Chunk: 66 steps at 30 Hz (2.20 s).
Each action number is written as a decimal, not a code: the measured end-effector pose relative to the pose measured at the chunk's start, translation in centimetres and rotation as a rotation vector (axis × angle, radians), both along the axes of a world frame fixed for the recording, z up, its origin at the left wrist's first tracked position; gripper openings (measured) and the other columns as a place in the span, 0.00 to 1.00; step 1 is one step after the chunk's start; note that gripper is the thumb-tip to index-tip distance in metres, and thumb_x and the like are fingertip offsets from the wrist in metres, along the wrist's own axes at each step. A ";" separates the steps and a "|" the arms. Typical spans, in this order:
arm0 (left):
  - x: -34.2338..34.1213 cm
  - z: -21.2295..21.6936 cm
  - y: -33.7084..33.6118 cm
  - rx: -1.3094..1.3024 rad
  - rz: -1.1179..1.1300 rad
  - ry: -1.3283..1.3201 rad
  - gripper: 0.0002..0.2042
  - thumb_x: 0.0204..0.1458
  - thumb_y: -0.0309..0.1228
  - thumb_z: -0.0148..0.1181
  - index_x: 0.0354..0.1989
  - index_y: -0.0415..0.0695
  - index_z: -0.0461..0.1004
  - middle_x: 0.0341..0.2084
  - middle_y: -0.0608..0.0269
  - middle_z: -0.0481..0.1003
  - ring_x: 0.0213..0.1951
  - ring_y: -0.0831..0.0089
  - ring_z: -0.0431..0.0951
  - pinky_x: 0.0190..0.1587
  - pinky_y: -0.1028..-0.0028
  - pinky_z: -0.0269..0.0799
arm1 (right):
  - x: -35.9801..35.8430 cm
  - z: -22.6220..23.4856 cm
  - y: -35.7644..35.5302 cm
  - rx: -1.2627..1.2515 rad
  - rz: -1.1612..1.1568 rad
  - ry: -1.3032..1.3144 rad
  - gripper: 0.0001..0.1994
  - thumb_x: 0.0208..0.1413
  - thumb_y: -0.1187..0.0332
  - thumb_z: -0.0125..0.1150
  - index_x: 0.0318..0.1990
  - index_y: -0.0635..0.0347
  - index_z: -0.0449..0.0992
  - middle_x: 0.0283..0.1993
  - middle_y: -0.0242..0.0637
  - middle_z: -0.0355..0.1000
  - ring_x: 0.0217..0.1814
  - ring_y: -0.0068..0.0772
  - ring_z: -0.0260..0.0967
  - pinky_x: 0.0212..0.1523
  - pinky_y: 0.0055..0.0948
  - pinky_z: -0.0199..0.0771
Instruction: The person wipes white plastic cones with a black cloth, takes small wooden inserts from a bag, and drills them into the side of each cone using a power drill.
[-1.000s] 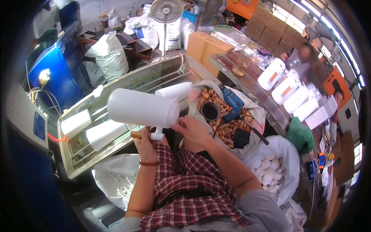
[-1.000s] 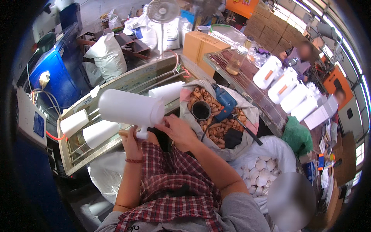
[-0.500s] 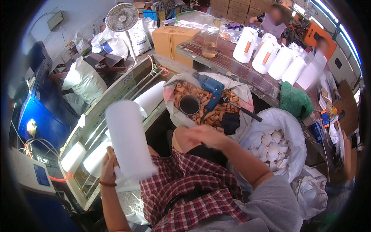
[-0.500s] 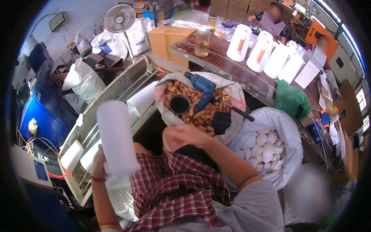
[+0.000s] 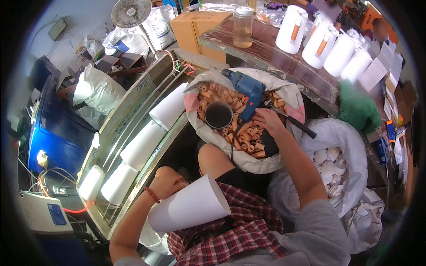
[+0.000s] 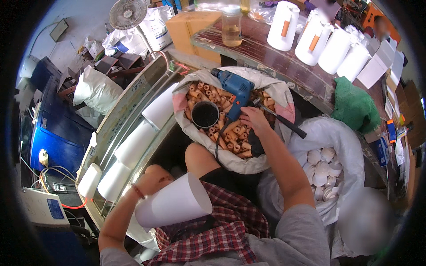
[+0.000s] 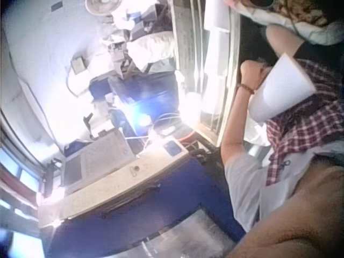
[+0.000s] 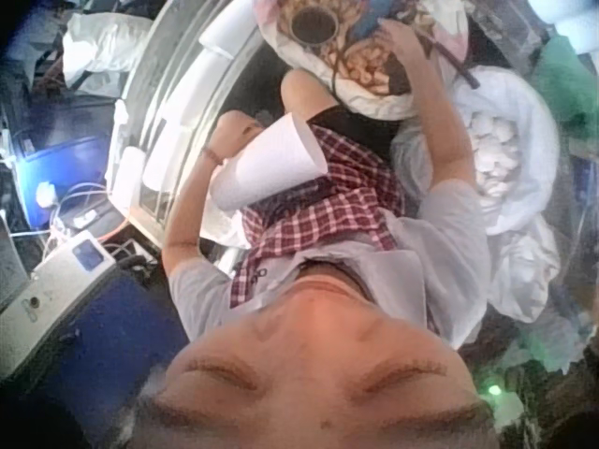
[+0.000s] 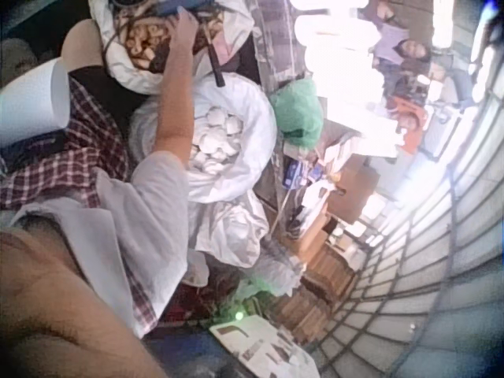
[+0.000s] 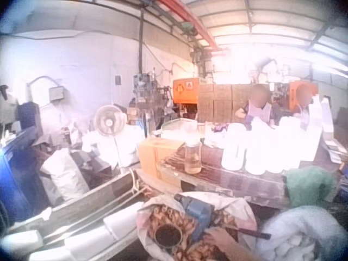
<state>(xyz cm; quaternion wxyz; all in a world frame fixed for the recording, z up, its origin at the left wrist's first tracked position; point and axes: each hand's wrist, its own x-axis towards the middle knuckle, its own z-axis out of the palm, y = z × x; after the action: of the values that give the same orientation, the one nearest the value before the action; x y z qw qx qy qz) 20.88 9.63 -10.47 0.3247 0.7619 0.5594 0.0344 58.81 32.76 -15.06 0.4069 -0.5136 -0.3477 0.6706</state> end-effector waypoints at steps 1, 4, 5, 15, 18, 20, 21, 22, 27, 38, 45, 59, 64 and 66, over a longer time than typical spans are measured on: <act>1.1 0.8 1.7 0.025 0.022 0.100 0.16 0.54 0.45 0.51 0.40 0.46 0.74 0.34 0.54 0.73 0.37 0.55 0.74 0.41 0.63 0.70 | 0.2 -0.3 0.5 -0.019 0.009 0.007 0.21 0.54 0.59 0.60 0.49 0.64 0.66 0.49 0.42 0.67 0.51 0.37 0.66 0.53 0.35 0.68; 2.2 1.6 6.2 0.152 0.081 0.025 0.15 0.49 0.36 0.58 0.44 0.44 0.73 0.37 0.54 0.70 0.40 0.57 0.73 0.42 0.63 0.69 | 0.1 -0.4 1.6 -0.070 0.008 0.028 0.20 0.53 0.60 0.60 0.48 0.63 0.69 0.45 0.41 0.70 0.47 0.35 0.69 0.49 0.33 0.71; 3.9 3.3 8.1 0.166 0.095 -0.051 0.13 0.49 0.33 0.58 0.42 0.43 0.74 0.35 0.54 0.70 0.40 0.58 0.73 0.42 0.64 0.69 | 0.0 -0.3 1.9 -0.086 -0.022 0.026 0.20 0.53 0.60 0.60 0.48 0.64 0.69 0.44 0.42 0.70 0.47 0.35 0.69 0.48 0.34 0.71; 9.7 -2.5 21.3 0.455 -0.167 -0.003 0.10 0.47 0.29 0.56 0.39 0.52 0.76 0.35 0.59 0.69 0.37 0.59 0.74 0.37 0.64 0.71 | -3.5 -1.2 4.9 -0.161 -0.123 0.434 0.20 0.53 0.52 0.58 0.43 0.59 0.72 0.36 0.36 0.74 0.37 0.35 0.73 0.39 0.37 0.76; 11.1 -2.3 22.9 0.402 -0.350 0.241 0.10 0.46 0.28 0.56 0.37 0.55 0.77 0.34 0.60 0.69 0.38 0.60 0.75 0.35 0.64 0.71 | -3.4 -2.4 6.5 -0.153 -0.114 0.601 0.20 0.52 0.51 0.59 0.42 0.60 0.72 0.34 0.38 0.73 0.34 0.37 0.73 0.38 0.39 0.76; 10.6 -3.3 23.3 0.407 -0.440 0.265 0.09 0.45 0.30 0.56 0.35 0.55 0.77 0.35 0.60 0.68 0.37 0.60 0.75 0.34 0.63 0.72 | -4.5 -1.8 6.8 -0.147 -0.179 0.600 0.20 0.52 0.53 0.60 0.40 0.61 0.72 0.33 0.41 0.73 0.34 0.38 0.73 0.38 0.40 0.76; 10.6 -3.6 23.6 0.414 -0.464 0.261 0.09 0.45 0.30 0.56 0.35 0.55 0.78 0.36 0.61 0.68 0.36 0.60 0.75 0.33 0.63 0.72 | -4.8 -1.4 6.7 -0.160 -0.226 0.591 0.19 0.51 0.54 0.61 0.40 0.62 0.71 0.33 0.43 0.73 0.35 0.39 0.74 0.38 0.40 0.76; 11.3 -2.6 23.5 0.407 -0.494 0.304 0.08 0.46 0.30 0.54 0.33 0.54 0.78 0.35 0.60 0.69 0.36 0.61 0.76 0.35 0.63 0.73 | -4.6 -1.3 6.7 -0.160 -0.224 0.611 0.19 0.51 0.55 0.61 0.40 0.63 0.71 0.33 0.43 0.73 0.35 0.39 0.74 0.38 0.39 0.76; 12.1 -1.1 23.2 0.416 -0.453 0.222 0.05 0.46 0.30 0.55 0.31 0.48 0.76 0.32 0.58 0.69 0.36 0.61 0.76 0.35 0.64 0.72 | -3.9 -1.1 6.8 -0.150 -0.221 0.618 0.20 0.55 0.59 0.57 0.46 0.67 0.66 0.41 0.47 0.72 0.42 0.41 0.72 0.42 0.39 0.75; -0.6 -0.1 12.6 0.656 0.160 -0.250 0.11 0.50 0.24 0.57 0.42 0.38 0.71 0.32 0.56 0.76 0.28 0.68 0.78 0.30 0.73 0.73 | 3.1 8.0 -4.4 0.007 -0.017 0.282 0.20 0.52 0.59 0.60 0.46 0.67 0.69 0.39 0.45 0.74 0.41 0.36 0.74 0.38 0.30 0.75; -7.0 0.5 2.2 0.086 0.842 -0.884 0.07 0.50 0.23 0.58 0.35 0.38 0.66 0.28 0.54 0.76 0.24 0.70 0.78 0.25 0.76 0.75 | 0.2 10.0 -12.5 -0.053 0.258 0.151 0.21 0.52 0.62 0.60 0.48 0.71 0.68 0.41 0.49 0.74 0.37 0.37 0.75 0.34 0.32 0.79; -8.5 -5.0 -3.5 -0.165 1.140 -1.289 0.12 0.49 0.21 0.58 0.38 0.41 0.62 0.27 0.54 0.75 0.26 0.68 0.79 0.25 0.74 0.78 | -4.8 0.7 -15.6 -0.341 0.663 0.297 0.28 0.56 0.57 0.55 0.57 0.71 0.60 0.50 0.53 0.69 0.46 0.40 0.72 0.40 0.29 0.76; -8.3 -5.5 -3.4 -0.155 1.172 -1.349 0.09 0.50 0.20 0.58 0.36 0.44 0.65 0.29 0.55 0.76 0.28 0.69 0.79 0.27 0.73 0.78 | -4.9 0.3 -15.4 -0.351 0.662 0.320 0.29 0.56 0.56 0.55 0.57 0.71 0.59 0.49 0.53 0.70 0.46 0.42 0.72 0.40 0.30 0.76; -8.1 -5.8 -3.3 -0.153 1.150 -1.351 0.09 0.50 0.20 0.57 0.36 0.44 0.65 0.28 0.56 0.76 0.29 0.69 0.79 0.27 0.73 0.78 | -4.7 0.1 -15.4 -0.354 0.649 0.340 0.29 0.57 0.56 0.55 0.57 0.71 0.59 0.49 0.53 0.70 0.46 0.42 0.72 0.40 0.31 0.76</act>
<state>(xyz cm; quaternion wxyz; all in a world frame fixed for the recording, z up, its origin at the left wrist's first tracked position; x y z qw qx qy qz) 12.75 6.37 -16.23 0.5677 0.1567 0.5453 0.5965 54.11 17.34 -14.99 0.1311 -0.3213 -0.2987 0.8890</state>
